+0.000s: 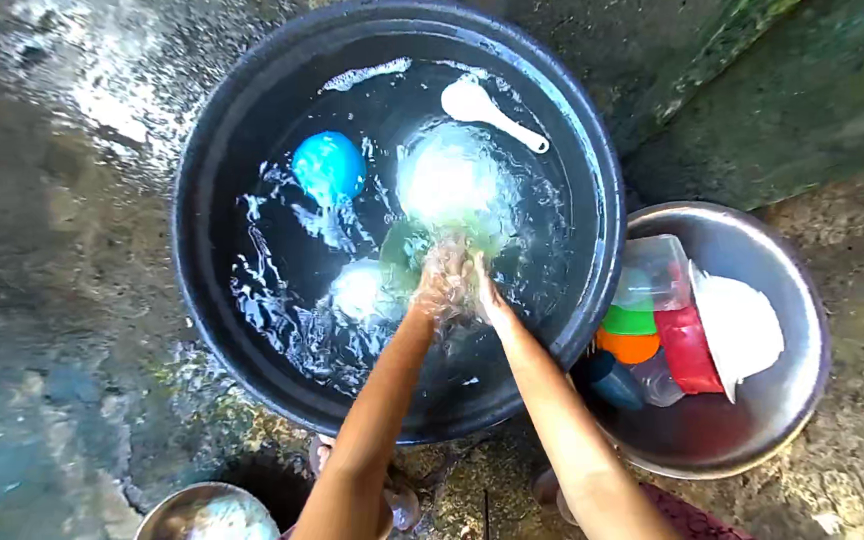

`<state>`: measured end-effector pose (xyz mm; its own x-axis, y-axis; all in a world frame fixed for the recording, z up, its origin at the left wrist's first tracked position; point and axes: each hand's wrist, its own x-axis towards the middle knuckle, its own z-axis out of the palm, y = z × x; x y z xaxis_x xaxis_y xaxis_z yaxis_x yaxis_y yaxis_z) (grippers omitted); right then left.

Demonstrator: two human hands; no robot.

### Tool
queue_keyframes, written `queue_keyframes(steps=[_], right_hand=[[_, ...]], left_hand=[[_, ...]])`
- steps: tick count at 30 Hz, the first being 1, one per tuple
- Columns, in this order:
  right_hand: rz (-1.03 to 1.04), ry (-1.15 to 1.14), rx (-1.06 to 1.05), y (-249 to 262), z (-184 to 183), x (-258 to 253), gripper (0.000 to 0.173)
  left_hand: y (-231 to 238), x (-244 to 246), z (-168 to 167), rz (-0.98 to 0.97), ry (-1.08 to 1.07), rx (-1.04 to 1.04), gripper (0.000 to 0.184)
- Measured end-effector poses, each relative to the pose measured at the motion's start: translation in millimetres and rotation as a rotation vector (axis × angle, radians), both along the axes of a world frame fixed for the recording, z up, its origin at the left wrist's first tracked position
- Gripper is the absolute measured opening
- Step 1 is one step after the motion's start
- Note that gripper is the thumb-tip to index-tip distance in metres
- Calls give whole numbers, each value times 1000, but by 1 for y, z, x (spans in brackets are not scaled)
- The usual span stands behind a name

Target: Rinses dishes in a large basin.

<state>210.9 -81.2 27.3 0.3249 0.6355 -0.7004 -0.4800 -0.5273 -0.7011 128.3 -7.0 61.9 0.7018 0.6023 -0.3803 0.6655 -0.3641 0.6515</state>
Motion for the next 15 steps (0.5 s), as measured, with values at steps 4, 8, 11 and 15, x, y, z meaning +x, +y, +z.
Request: queue_keyframes(steps=[4, 8, 11, 15], right_hand=[[-175, -79, -29, 7, -6, 0, 71], [-54, -112, -73, 5, 2, -13, 58], [54, -106, -124, 5, 11, -11, 58], [-217, -247, -49, 11, -18, 1, 59]], left_hand=[[-9, -56, -34, -238, -167, -57, 39], [47, -75, -19, -291, 164, -20, 36], [41, -32, -24, -78, 129, 64, 52], [-15, 2, -35, -53, -135, 40, 51]])
